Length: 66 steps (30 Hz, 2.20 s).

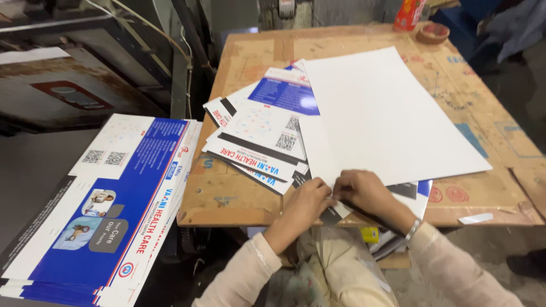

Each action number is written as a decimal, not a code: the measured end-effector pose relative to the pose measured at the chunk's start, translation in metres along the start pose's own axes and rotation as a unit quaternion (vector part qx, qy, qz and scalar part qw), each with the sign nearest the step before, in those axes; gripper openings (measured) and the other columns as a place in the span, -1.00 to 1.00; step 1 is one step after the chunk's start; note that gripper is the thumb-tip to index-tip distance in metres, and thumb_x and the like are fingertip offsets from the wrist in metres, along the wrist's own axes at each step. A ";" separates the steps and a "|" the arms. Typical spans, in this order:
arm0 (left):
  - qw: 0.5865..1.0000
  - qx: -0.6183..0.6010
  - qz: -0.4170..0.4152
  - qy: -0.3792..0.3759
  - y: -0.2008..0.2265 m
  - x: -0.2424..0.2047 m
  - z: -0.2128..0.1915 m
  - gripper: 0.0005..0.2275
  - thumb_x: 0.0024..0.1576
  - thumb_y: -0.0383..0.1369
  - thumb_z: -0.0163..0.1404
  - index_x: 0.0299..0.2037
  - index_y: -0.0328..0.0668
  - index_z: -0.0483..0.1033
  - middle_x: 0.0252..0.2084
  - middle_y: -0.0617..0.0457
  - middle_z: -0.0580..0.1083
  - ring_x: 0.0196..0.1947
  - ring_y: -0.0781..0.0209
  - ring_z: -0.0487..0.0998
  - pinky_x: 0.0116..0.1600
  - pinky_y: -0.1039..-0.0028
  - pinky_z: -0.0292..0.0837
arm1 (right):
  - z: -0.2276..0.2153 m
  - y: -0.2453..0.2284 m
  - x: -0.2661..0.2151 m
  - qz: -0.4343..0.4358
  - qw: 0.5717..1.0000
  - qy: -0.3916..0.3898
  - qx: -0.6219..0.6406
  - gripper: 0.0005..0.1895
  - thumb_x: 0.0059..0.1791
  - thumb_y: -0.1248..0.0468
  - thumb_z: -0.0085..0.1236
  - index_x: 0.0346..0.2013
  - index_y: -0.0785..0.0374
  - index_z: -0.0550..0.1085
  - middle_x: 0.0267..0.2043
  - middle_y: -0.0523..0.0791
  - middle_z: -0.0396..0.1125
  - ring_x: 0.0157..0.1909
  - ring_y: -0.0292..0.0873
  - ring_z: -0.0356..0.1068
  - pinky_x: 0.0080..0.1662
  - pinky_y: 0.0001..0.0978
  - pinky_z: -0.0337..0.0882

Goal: The person assembles printed brochures by folding them in half and applying a strip of adhesive tape to the center crease. They repeatedly pick up a folded brochure, smooth it, apply the tape, and place the finished item onto a growing stack on the table.

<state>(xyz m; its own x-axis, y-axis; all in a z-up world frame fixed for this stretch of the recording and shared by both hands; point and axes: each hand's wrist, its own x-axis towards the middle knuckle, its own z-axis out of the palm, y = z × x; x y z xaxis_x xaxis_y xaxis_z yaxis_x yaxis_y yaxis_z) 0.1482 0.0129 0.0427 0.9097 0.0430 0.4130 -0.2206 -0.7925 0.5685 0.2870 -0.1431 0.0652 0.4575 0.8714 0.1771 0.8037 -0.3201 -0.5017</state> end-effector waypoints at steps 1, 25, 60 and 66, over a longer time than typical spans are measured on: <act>1.000 -0.024 0.002 -0.004 -0.003 0.000 0.000 -0.84 -0.01 -0.50 0.16 -0.24 -0.40 0.56 -0.18 -0.17 0.48 -0.13 -0.19 0.54 -0.07 0.19 0.47 | 0.001 0.003 0.003 0.028 0.999 -0.032 0.014 -0.89 -0.20 0.22 0.33 -0.43 0.16 0.63 -0.37 -0.15 0.48 -0.28 -0.06 0.50 -0.19 -0.22 0.45; 0.949 -0.004 -0.095 -0.300 -0.038 0.054 -0.041 -0.31 -0.08 -0.33 0.31 0.25 -0.04 0.18 0.00 -0.25 0.30 -0.16 -0.25 0.61 -0.09 0.18 0.54 | -0.026 0.011 0.027 0.115 0.974 -0.192 -0.044 -0.69 -0.19 0.21 0.32 -0.19 0.15 0.52 -0.16 -0.12 0.44 -0.14 -0.08 0.48 -0.08 -0.21 0.45; 0.988 -0.033 0.141 0.051 -0.033 0.011 -0.019 -0.84 -0.01 -0.56 0.13 -0.23 -0.18 0.63 -0.12 0.16 0.57 -0.07 0.14 0.53 0.00 0.34 0.37 | 0.008 -0.069 -0.023 0.160 0.963 0.191 0.101 -0.85 -0.11 0.31 0.30 -0.27 0.27 0.66 -0.35 -0.07 0.55 -0.45 -0.19 0.57 -0.35 -0.38 0.51; 0.987 -0.028 0.142 0.063 -0.034 0.011 -0.018 -0.85 -0.01 -0.55 0.14 -0.25 -0.17 0.62 -0.14 0.17 0.57 -0.10 0.14 0.55 -0.02 0.34 0.40 | 0.004 -0.053 -0.012 0.154 0.971 0.155 0.099 -0.84 -0.13 0.32 0.30 -0.29 0.30 0.66 -0.34 -0.06 0.56 -0.39 -0.19 0.59 -0.28 -0.44 0.54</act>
<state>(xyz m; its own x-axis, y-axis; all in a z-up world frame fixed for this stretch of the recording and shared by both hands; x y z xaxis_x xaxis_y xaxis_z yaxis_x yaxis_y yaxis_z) 0.1594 0.0514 0.0404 0.7578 -0.0973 0.6452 -0.4827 -0.7490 0.4539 0.2368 -0.1353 0.0862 0.7816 0.5821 0.2241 0.5360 -0.4431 -0.7185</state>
